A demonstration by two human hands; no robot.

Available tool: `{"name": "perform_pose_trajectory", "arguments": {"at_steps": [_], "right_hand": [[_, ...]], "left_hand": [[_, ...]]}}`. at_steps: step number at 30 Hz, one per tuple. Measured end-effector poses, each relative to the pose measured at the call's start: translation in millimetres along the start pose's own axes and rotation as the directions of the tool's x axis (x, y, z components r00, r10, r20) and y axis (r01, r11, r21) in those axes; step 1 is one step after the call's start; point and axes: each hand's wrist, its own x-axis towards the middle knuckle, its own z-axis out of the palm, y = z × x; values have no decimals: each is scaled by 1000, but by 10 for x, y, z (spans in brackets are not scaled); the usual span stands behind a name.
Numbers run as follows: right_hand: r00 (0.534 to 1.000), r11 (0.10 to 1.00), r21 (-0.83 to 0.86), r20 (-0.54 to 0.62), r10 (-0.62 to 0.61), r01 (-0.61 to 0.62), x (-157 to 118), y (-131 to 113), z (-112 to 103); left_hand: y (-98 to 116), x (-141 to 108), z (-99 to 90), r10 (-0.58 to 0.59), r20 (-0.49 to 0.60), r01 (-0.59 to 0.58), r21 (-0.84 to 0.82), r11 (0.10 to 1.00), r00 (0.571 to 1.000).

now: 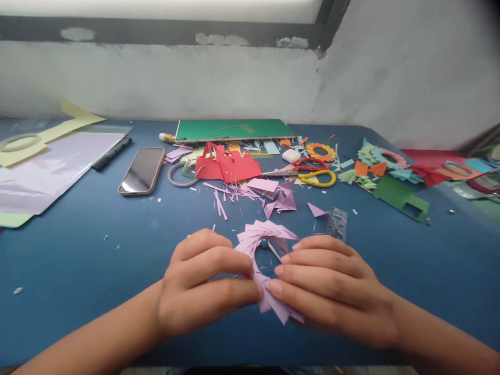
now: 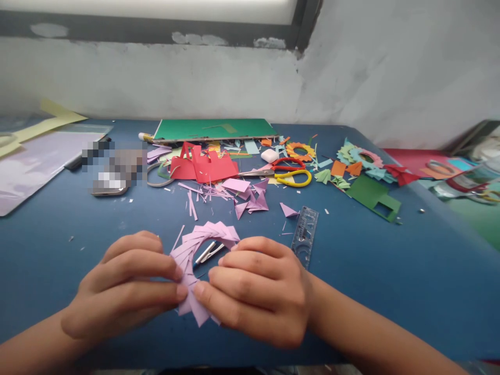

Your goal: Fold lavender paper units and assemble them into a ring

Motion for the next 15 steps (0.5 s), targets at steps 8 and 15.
{"name": "perform_pose_trajectory", "arguments": {"at_steps": [8, 15], "right_hand": [[988, 989, -23, -55, 145, -147, -22, -155, 24], [990, 990, -45, -63, 128, -131, -21, -175, 18]], "left_hand": [[58, -45, 55, -66, -15, 66, -26, 997, 998], [21, -19, 71, 90, 64, -91, 24, 996, 994]]}}
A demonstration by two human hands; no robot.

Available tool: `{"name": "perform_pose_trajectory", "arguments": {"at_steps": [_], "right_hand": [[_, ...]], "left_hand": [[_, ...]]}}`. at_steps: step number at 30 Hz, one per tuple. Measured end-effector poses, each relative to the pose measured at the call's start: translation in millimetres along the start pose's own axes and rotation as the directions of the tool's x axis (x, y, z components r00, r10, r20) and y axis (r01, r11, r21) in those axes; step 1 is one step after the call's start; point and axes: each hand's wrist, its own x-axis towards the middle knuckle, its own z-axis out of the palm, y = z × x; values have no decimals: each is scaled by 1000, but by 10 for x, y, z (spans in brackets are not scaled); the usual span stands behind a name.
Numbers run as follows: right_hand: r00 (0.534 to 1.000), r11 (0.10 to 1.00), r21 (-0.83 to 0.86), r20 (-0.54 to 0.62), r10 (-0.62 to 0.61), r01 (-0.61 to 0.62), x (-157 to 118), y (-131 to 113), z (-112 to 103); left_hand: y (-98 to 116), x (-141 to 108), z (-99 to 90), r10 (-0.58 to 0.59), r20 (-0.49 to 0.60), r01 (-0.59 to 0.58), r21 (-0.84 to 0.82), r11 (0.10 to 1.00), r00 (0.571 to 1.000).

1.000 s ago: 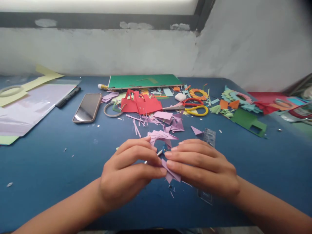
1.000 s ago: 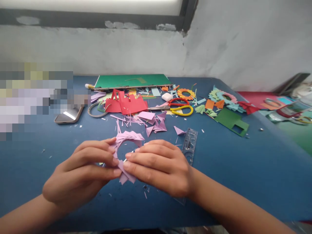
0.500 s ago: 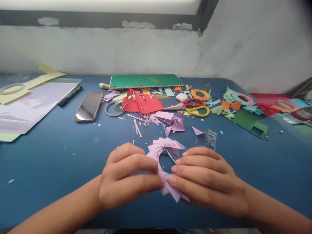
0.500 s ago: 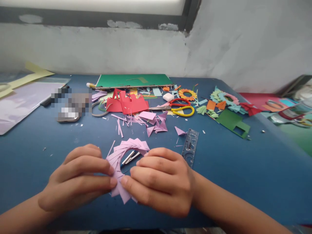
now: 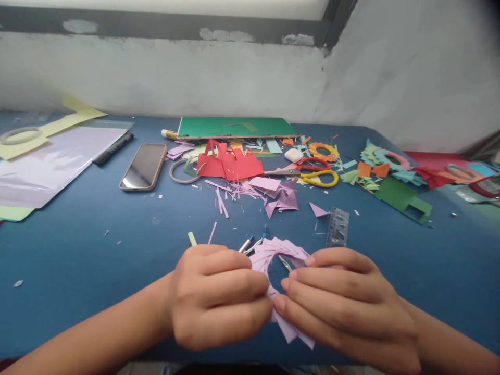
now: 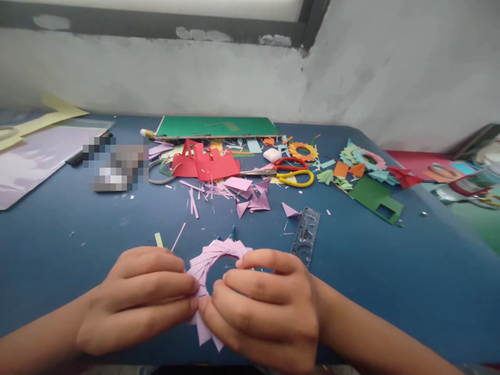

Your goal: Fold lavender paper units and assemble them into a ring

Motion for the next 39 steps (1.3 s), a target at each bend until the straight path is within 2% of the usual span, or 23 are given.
{"name": "perform_pose_trajectory", "arguments": {"at_steps": [4, 7, 9, 14, 20, 23, 26, 30, 33, 36, 39], "right_hand": [[979, 980, -21, -31, -199, 198, 29, 118, -1], [950, 951, -21, -31, -310, 309, 45, 187, -6], [957, 957, -9, -28, -290, 290, 36, 185, 1], [994, 990, 92, -30, -105, 108, 14, 139, 41], [951, 951, 39, 12, -308, 308, 61, 239, 27], [939, 939, 6, -15, -343, 343, 49, 257, 27], [956, 957, 7, -49, -288, 289, 36, 245, 29], [964, 967, 13, -92, -251, 254, 37, 228, 21], [972, 977, 31, -112, -208, 212, 27, 207, 15], [991, 988, 108, -81, -104, 113, 4, 171, 9], [1000, 977, 214, -10, -11, 13, 3, 142, -4]], "left_hand": [[59, -25, 20, 10, -15, -10, 4, 1000, 1000], [107, -29, -1, -62, 24, 62, 16, 998, 998], [124, -33, -11, -93, 33, 92, 22, 996, 995], [89, -58, 14, -81, -24, 81, 9, 997, 996], [94, -62, 20, -101, 4, 100, 35, 994, 995], [122, -59, 12, -111, 27, 110, 23, 994, 993], [125, -66, 14, -131, -8, 131, 47, 990, 991], [119, -81, 27, -102, -85, 108, 66, 992, 991], [141, -95, 36, -156, -115, 161, 32, 986, 981], [174, -106, 40, -214, -123, 216, 3, 976, 969], [183, -111, 42, -218, -133, 220, -4, 976, 967]]}}
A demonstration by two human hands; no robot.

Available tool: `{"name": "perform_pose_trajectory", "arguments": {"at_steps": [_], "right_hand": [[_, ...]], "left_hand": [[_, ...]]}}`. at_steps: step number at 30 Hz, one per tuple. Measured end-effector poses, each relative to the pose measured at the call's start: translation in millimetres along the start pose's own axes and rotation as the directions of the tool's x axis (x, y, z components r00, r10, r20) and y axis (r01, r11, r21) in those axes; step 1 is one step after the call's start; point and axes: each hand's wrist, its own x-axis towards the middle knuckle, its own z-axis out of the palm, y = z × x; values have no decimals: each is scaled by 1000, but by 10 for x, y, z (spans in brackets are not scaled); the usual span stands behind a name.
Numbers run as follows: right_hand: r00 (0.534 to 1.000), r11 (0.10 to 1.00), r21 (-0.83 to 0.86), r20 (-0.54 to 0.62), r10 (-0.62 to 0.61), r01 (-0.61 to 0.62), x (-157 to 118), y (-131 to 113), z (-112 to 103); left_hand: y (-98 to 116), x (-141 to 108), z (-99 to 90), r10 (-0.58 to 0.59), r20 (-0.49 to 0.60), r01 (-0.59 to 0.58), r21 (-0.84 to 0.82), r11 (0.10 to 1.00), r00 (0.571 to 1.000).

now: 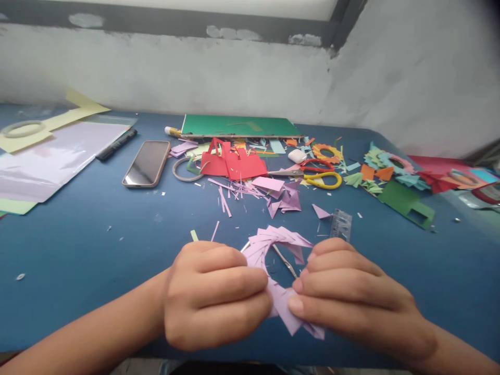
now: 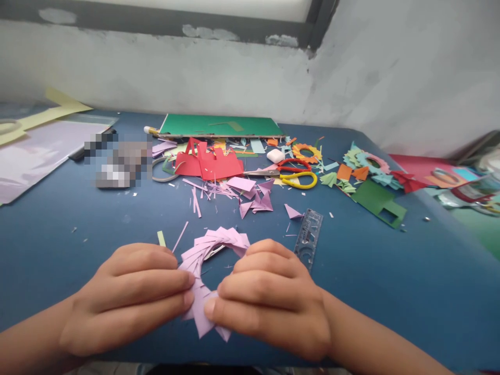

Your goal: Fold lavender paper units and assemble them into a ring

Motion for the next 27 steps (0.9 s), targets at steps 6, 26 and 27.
{"name": "perform_pose_trajectory", "arguments": {"at_steps": [6, 26, 27], "right_hand": [[999, 995, 89, 13, 52, -53, 103, 2, 7], [996, 998, 67, 93, -19, 13, 44, 0, 149], [992, 998, 61, 127, -27, 19, 51, 8, 141]], "left_hand": [[-78, 29, -20, 73, -1, -73, -30, 997, 997], [-158, 388, -150, 130, 573, -2, -218, 976, 809], [-157, 386, -153, 135, 580, -3, -222, 975, 803]]}}
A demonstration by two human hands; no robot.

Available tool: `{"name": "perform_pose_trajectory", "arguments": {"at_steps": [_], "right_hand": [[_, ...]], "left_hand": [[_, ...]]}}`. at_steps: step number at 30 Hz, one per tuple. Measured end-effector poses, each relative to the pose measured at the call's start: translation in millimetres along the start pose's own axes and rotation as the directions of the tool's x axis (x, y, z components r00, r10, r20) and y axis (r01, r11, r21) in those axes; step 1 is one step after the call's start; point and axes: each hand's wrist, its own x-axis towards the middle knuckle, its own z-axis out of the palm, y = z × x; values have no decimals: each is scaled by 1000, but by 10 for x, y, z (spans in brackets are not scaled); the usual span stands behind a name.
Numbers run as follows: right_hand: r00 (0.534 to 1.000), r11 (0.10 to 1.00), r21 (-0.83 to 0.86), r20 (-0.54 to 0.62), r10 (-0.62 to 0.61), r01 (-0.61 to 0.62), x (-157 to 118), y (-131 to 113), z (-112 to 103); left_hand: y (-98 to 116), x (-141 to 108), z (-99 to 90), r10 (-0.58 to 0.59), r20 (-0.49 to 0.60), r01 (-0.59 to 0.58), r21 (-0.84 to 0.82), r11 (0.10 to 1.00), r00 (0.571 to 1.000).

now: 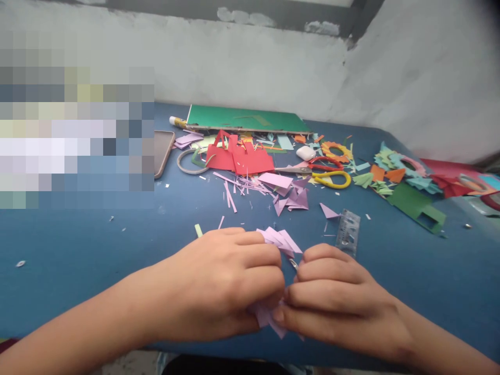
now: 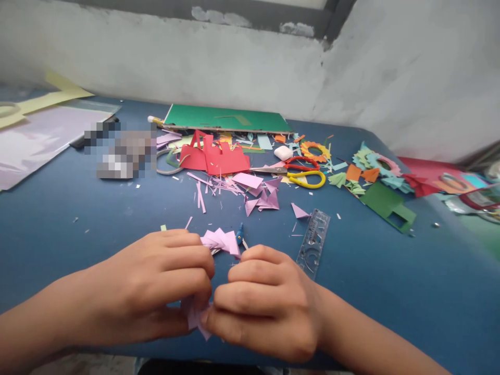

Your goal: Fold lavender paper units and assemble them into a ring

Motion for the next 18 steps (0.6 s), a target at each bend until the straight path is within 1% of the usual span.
{"name": "perform_pose_trajectory", "arguments": {"at_steps": [3, 6, 8, 11, 13, 18], "right_hand": [[995, 998, -8, 77, -57, 57, 6, 36, -32], [990, 992, 5, 56, -128, 128, -9, 58, -52], [991, 993, -17, 70, -116, 117, -16, 40, -63], [992, 998, -52, 120, -33, 40, -6, -16, -86], [991, 998, -48, 130, -22, 29, 3, -32, -93], [989, 992, -18, 76, -125, 127, -20, 47, -52]], "left_hand": [[-6, -10, 0, 8, 16, -8, -15, 1000, 1000], [-14, -19, 1, 3, 21, -3, 7, 1000, 1000], [-16, -21, 2, 10, 24, -11, 35, 999, 1000], [-16, -20, 7, 18, 19, -19, 75, 997, 1000], [-17, -19, 11, 18, 14, -19, 103, 994, 1000], [-15, -21, 23, 34, 6, -35, 132, 991, 999]]}}
